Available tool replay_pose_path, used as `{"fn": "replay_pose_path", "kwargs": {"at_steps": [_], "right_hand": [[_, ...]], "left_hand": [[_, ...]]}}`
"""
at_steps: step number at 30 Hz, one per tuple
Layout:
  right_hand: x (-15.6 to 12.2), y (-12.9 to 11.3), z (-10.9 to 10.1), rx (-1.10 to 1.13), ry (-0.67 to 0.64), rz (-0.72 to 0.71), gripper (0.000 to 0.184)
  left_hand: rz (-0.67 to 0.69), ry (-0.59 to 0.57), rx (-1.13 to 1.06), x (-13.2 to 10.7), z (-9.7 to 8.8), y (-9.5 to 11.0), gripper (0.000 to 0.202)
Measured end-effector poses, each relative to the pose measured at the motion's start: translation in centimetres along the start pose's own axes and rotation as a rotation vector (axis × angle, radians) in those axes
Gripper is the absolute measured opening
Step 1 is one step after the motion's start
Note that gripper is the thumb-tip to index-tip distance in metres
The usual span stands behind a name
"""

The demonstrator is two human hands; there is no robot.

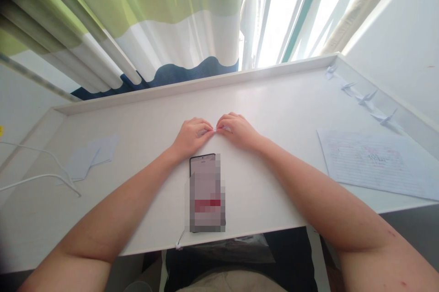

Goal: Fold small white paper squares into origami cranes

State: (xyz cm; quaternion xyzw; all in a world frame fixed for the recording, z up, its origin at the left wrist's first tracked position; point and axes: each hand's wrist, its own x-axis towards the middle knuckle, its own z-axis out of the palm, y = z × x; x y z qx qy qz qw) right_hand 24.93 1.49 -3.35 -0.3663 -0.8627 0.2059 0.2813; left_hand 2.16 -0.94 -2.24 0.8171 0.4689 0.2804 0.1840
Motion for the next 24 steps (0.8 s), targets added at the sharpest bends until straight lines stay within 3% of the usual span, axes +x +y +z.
{"fn": "replay_pose_path", "kwargs": {"at_steps": [6, 11, 24], "right_hand": [[0.6, -0.1, 0.5, 0.063, 0.075, 0.107, 0.015], [0.8, -0.4, 0.6, 0.108, 0.107, 0.163, 0.011], [1.4, -1.4, -0.1, 0.21, 0.09, 0.294, 0.009]], "left_hand": [[-0.115, 0.063, -0.168, 0.3, 0.4, 0.0, 0.011], [-0.167, 0.085, -0.199, 0.3, 0.4, 0.3, 0.001], [-0.259, 0.059, -0.216, 0.4, 0.3, 0.5, 0.006]]}}
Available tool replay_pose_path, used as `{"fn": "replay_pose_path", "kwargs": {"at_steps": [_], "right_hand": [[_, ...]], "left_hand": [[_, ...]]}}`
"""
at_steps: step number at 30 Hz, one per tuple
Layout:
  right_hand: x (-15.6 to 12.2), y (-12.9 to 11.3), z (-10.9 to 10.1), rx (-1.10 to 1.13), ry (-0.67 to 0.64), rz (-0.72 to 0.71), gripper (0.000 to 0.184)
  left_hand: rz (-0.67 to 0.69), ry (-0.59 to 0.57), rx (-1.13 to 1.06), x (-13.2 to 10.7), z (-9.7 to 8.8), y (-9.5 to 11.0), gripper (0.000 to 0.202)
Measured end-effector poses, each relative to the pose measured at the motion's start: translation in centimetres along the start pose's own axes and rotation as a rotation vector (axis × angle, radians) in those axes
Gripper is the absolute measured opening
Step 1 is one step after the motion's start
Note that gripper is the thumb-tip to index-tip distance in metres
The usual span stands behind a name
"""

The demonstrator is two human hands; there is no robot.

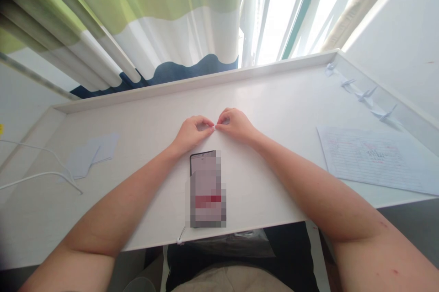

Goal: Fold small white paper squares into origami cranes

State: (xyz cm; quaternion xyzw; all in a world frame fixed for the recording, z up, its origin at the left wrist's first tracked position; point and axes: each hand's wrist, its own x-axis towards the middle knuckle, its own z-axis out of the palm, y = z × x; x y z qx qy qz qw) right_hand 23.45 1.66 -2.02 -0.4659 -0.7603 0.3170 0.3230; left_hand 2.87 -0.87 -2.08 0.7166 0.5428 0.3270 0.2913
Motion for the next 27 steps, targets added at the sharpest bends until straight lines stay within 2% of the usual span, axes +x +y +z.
{"fn": "replay_pose_path", "kwargs": {"at_steps": [7, 17, 24, 27], "right_hand": [[-0.6, 1.4, -1.0, 0.041, -0.079, -0.125, 0.01], [-0.3, 1.3, -0.4, -0.019, -0.029, -0.108, 0.013], [-0.3, 1.6, -0.1, -0.107, -0.058, -0.127, 0.011], [-0.3, 1.5, 0.0, -0.172, -0.058, -0.133, 0.014]], "left_hand": [[0.024, 0.006, -0.013, -0.2, 0.0, 0.2, 0.007], [-0.007, -0.021, 0.035, -0.3, -0.2, 0.6, 0.008], [-0.021, 0.017, 0.051, -0.3, 0.0, 0.7, 0.013], [-0.019, 0.031, 0.05, -0.2, 0.1, 0.7, 0.007]]}}
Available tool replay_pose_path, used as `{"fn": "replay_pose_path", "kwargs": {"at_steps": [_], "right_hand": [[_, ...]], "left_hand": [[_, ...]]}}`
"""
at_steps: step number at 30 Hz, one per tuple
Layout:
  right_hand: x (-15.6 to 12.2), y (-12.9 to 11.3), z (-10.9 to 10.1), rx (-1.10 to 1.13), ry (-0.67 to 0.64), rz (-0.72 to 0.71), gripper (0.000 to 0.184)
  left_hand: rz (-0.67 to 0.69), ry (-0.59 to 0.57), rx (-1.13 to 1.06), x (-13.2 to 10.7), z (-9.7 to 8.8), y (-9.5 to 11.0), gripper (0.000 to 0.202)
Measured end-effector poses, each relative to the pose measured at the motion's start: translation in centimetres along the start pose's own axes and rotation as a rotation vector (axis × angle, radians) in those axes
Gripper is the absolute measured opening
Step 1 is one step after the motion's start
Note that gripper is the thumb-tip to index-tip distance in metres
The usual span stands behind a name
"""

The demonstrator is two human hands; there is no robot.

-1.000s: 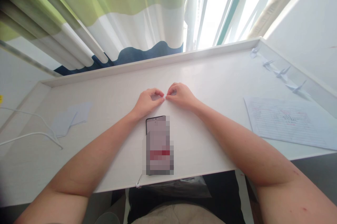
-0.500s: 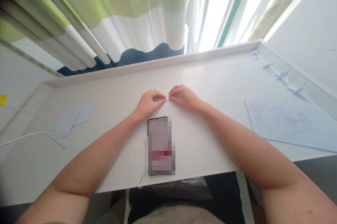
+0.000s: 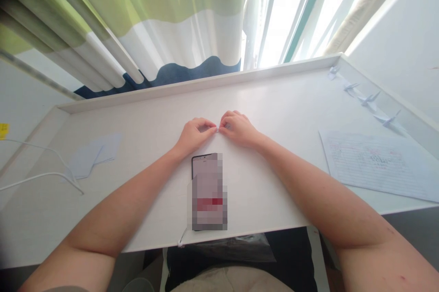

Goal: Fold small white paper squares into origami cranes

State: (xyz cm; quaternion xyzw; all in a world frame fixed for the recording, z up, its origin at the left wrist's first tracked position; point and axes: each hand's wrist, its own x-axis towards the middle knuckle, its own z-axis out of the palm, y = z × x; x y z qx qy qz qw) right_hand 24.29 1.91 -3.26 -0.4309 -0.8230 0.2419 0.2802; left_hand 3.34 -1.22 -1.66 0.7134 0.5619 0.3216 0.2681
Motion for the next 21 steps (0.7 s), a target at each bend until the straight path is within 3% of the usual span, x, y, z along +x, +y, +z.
{"fn": "replay_pose_path", "kwargs": {"at_steps": [14, 17, 21], "right_hand": [[0.0, -1.4, 0.5, -0.042, 0.059, 0.167, 0.013], [0.2, -1.4, 0.5, -0.018, 0.065, 0.219, 0.003], [0.5, -1.5, 0.0, -0.015, 0.051, 0.292, 0.029]], "left_hand": [[0.001, 0.036, 0.039, -0.2, 0.3, 0.4, 0.012], [-0.02, 0.037, 0.028, -0.2, 0.3, 0.4, 0.011], [-0.03, 0.057, 0.022, 0.0, 0.5, 0.0, 0.011]]}}
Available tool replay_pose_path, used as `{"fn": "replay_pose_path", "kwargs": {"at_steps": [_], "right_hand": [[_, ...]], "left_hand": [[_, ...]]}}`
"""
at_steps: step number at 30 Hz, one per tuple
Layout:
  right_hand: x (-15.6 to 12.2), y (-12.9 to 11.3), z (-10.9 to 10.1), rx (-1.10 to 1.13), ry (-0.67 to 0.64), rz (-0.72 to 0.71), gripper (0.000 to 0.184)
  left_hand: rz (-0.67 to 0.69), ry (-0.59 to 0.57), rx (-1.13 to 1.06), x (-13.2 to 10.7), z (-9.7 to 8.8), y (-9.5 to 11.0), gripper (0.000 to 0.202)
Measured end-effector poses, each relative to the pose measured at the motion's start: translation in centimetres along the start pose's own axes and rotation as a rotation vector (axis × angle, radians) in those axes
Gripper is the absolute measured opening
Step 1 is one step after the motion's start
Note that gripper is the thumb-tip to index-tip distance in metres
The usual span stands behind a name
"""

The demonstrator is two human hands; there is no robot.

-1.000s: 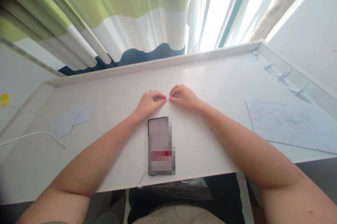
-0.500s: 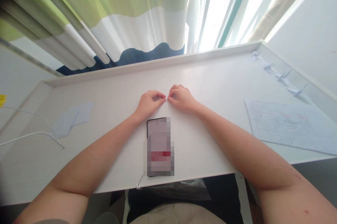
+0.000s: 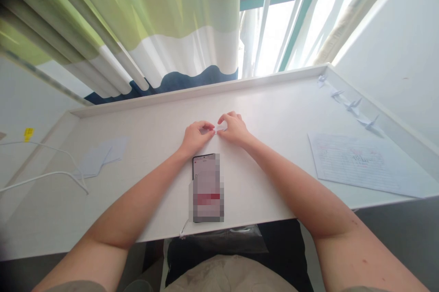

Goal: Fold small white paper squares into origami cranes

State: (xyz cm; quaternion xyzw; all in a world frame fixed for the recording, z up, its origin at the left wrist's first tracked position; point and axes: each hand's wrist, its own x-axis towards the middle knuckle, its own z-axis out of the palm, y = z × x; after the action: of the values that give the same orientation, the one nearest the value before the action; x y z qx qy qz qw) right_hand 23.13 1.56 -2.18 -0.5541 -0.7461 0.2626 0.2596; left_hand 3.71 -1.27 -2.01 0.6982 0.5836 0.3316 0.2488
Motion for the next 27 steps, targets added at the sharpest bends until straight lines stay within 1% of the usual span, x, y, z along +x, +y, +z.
{"fn": "replay_pose_path", "kwargs": {"at_steps": [2, 5, 9, 11, 14, 18, 21, 24, 27], "right_hand": [[0.1, 0.0, -0.4, 0.006, -0.035, -0.015, 0.027], [-0.1, 0.2, -1.1, 0.079, -0.078, -0.057, 0.016], [-0.5, 0.2, -1.7, 0.135, -0.066, -0.017, 0.022], [-0.6, 0.2, -1.8, 0.148, -0.053, 0.004, 0.021], [-0.6, 0.3, -1.7, 0.175, -0.014, -0.001, 0.017], [-0.5, 0.9, -0.9, 0.149, 0.035, -0.062, 0.011], [-0.4, 1.2, -0.5, 0.134, -0.002, -0.098, 0.006], [-0.6, 1.1, -0.5, 0.111, -0.058, -0.095, 0.004], [-1.0, 0.6, -0.7, 0.066, -0.089, -0.092, 0.011]], "left_hand": [[0.007, 0.029, 0.026, 0.1, 0.1, -0.4, 0.016], [0.005, 0.048, 0.057, 0.3, 0.0, -0.9, 0.019], [0.005, 0.043, 0.071, 0.5, -0.1, -1.1, 0.019], [0.006, 0.039, 0.073, 0.6, -0.2, -1.1, 0.019], [0.015, 0.019, 0.067, 0.7, -0.3, -1.1, 0.016], [0.01, 0.013, 0.046, 0.9, -0.4, -1.2, 0.018], [-0.002, 0.017, 0.038, 1.0, -0.4, -1.2, 0.02], [-0.015, 0.021, 0.043, 1.0, -0.3, -1.1, 0.02], [-0.008, 0.029, 0.06, 0.9, -0.3, -1.0, 0.02]]}}
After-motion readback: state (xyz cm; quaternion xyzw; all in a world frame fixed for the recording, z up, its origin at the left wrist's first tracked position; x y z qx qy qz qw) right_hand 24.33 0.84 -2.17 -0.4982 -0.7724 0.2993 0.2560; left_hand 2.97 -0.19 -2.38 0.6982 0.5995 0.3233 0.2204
